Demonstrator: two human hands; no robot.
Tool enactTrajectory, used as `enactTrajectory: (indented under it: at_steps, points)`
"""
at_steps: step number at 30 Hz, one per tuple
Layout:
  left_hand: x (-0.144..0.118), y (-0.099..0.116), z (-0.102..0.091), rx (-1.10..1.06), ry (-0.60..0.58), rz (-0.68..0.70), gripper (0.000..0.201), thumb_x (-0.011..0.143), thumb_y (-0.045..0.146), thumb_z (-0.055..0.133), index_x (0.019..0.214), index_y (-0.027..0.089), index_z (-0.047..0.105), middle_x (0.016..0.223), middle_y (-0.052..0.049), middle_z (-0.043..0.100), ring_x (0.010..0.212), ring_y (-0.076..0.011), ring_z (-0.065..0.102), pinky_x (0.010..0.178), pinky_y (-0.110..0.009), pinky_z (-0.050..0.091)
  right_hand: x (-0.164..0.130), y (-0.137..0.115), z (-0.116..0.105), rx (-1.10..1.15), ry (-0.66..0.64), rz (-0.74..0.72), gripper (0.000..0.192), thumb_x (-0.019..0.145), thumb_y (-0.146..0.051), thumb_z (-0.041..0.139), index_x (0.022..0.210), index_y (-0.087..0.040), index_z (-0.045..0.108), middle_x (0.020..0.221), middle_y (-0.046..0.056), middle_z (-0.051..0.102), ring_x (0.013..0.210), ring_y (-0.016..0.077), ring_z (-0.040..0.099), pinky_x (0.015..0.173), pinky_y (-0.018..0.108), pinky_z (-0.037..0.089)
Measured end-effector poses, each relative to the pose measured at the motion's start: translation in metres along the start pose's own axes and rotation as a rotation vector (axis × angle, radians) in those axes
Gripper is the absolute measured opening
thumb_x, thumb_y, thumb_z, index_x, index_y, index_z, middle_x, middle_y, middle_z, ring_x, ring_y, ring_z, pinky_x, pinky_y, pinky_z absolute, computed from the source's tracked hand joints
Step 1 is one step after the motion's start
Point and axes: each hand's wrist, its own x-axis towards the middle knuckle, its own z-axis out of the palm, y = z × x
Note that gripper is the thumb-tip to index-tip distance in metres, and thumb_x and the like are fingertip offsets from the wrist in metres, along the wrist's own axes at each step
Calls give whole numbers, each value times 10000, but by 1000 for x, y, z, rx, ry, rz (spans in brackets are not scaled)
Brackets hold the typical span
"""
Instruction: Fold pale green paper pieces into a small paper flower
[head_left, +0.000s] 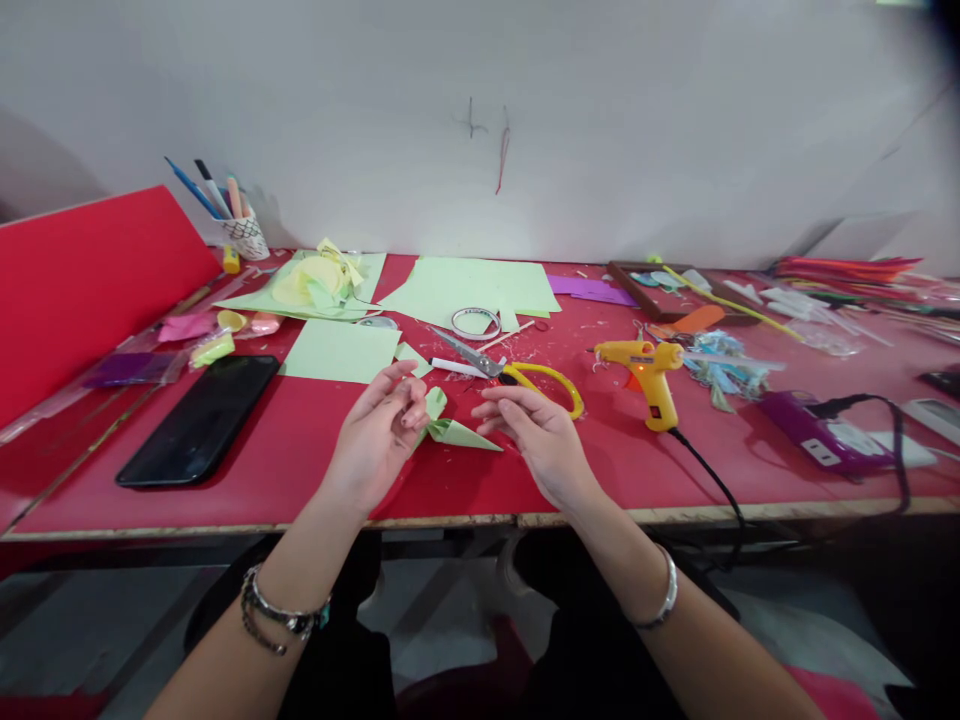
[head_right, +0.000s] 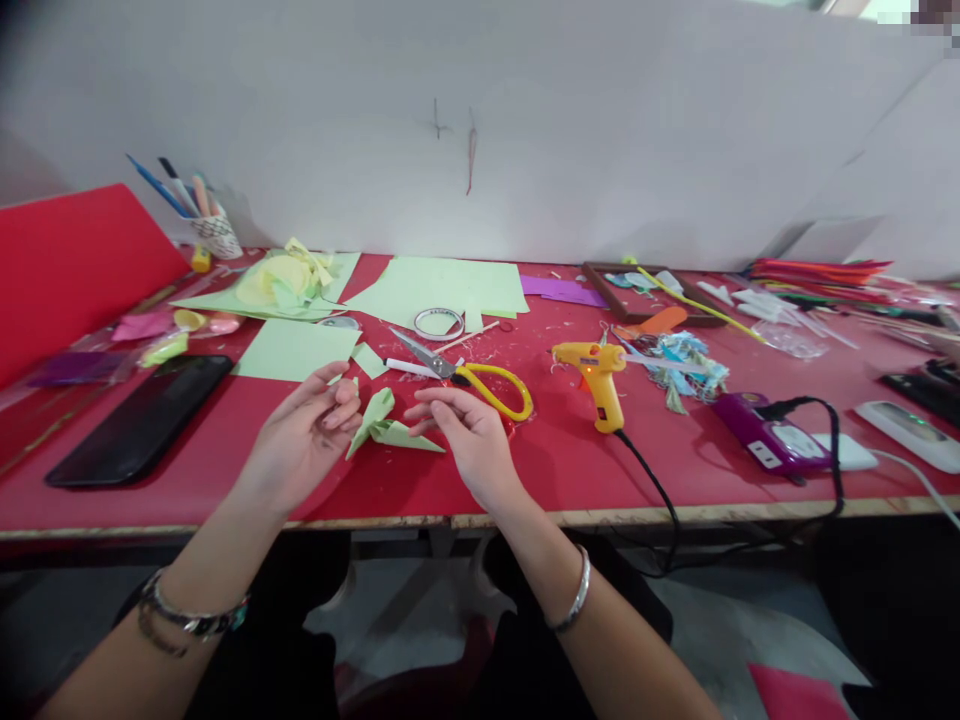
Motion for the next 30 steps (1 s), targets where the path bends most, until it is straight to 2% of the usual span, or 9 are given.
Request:
enactTrajectory:
  at_steps: [4, 6, 10, 13, 17, 22, 30]
  points:
    - [-1, 1, 0, 10, 5, 5, 200, 767, 22, 437, 852, 150, 563, 631, 19, 480, 463, -28, 386, 467, -145, 338, -2, -6, 1, -170, 0, -78, 175, 804, -288, 514, 951, -196, 537, 778, 18, 678, 646, 120, 648, 678, 288, 516]
    - [-1, 1, -1, 22, 6, 13, 213, 770, 14, 418, 849, 147, 565, 631, 17, 485, 467, -29, 391, 473, -147, 343, -4, -6, 1, -273, -32, -111, 140, 808, -292, 508, 903, -195, 544, 764, 23, 674, 672, 137, 652, 668, 287, 514]
    - [-1, 1, -1, 44, 9, 28, 214, 772, 16, 414, 840, 147, 569, 635, 13, 487, 469, -29, 393, 486, -151, 351, -6, -3, -1, -638, -45, -267, 129, 795, -299, 526, 752, -194, 587, 681, 19, 639, 640, 149, 619, 605, 262, 479]
    - [0, 1, -2, 46, -1, 31, 193, 762, 27, 441, 833, 153, 570, 642, 15, 480, 472, -30, 393, 486, -152, 350, -6, -1, -1, -882, -31, -405, 106, 792, -283, 533, 766, -204, 599, 725, 25, 640, 668, 157, 595, 616, 262, 449]
    - [0, 1, -3, 49, -14, 36, 183, 753, 32, 451, 821, 152, 572, 652, 13, 479, 480, -32, 396, 480, -150, 345, -3, -1, -1, -902, -82, -473, 69, 795, -231, 524, 772, -201, 581, 776, 40, 616, 755, 168, 571, 707, 283, 447]
    - [0, 2, -2, 47, -7, 31, 191, 755, 24, 440, 817, 150, 569, 637, 12, 470, 475, -33, 386, 475, -150, 336, -3, 2, 2, -892, -149, -428, 29, 756, -177, 559, 769, -199, 571, 842, 48, 593, 820, 178, 561, 740, 293, 447]
    - [-1, 3, -3, 49, -14, 36, 193, 764, 27, 436, 825, 153, 568, 634, 15, 470, 476, -35, 386, 486, -153, 350, -5, 9, 7, -1033, -224, -379, 82, 772, -160, 531, 819, -194, 590, 937, 60, 570, 882, 183, 552, 769, 293, 448]
